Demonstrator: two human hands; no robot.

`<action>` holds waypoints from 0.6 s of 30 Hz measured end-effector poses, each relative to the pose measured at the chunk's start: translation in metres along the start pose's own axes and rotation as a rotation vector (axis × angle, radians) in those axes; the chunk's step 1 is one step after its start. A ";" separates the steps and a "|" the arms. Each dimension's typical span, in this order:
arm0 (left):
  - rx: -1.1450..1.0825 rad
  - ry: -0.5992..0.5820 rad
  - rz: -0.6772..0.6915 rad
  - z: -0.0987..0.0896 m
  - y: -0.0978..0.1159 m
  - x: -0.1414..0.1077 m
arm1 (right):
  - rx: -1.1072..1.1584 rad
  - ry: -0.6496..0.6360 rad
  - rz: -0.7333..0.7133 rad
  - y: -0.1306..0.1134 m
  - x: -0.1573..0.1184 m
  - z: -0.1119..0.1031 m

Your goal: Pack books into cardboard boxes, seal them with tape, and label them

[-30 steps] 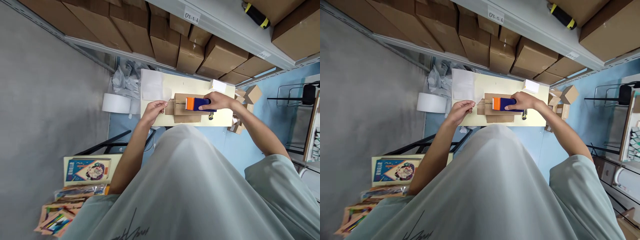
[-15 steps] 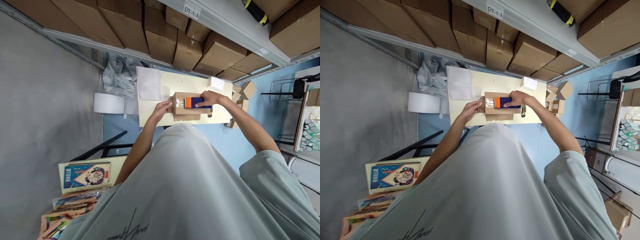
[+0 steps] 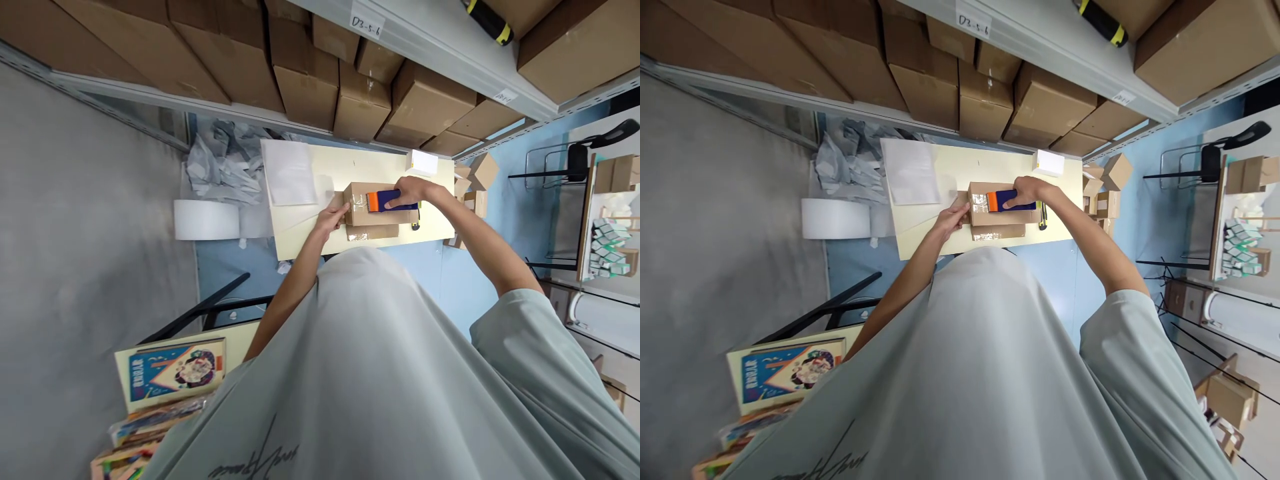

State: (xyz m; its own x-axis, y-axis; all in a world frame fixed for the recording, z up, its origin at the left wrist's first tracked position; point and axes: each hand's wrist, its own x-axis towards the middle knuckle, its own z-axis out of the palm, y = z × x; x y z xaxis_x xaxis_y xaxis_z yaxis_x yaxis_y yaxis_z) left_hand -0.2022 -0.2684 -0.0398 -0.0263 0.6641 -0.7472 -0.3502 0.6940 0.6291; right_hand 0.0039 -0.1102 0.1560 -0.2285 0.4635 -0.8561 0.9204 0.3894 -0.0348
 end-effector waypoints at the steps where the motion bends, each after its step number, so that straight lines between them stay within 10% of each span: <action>1: 0.013 0.010 0.005 0.001 0.000 0.000 | 0.012 0.000 0.003 0.001 0.000 0.000; 6: -0.047 0.142 0.026 0.012 0.005 -0.003 | 0.051 -0.012 0.012 0.001 -0.001 0.001; 10: 0.116 0.302 0.335 0.022 0.009 -0.020 | 0.054 -0.017 -0.001 0.001 0.002 0.001; 14: 0.599 0.094 0.664 0.042 0.009 -0.044 | 0.040 -0.016 -0.032 0.002 0.005 0.000; 18: 1.002 -0.011 0.663 0.062 0.011 -0.053 | 0.020 0.007 -0.113 0.005 0.007 0.000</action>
State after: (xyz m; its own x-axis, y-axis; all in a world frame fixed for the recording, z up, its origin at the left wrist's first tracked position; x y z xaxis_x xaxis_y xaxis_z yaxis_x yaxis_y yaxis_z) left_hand -0.1469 -0.2784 0.0203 0.0835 0.9727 -0.2165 0.6121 0.1214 0.7814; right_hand 0.0065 -0.1049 0.1499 -0.3334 0.4228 -0.8426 0.8947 0.4238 -0.1414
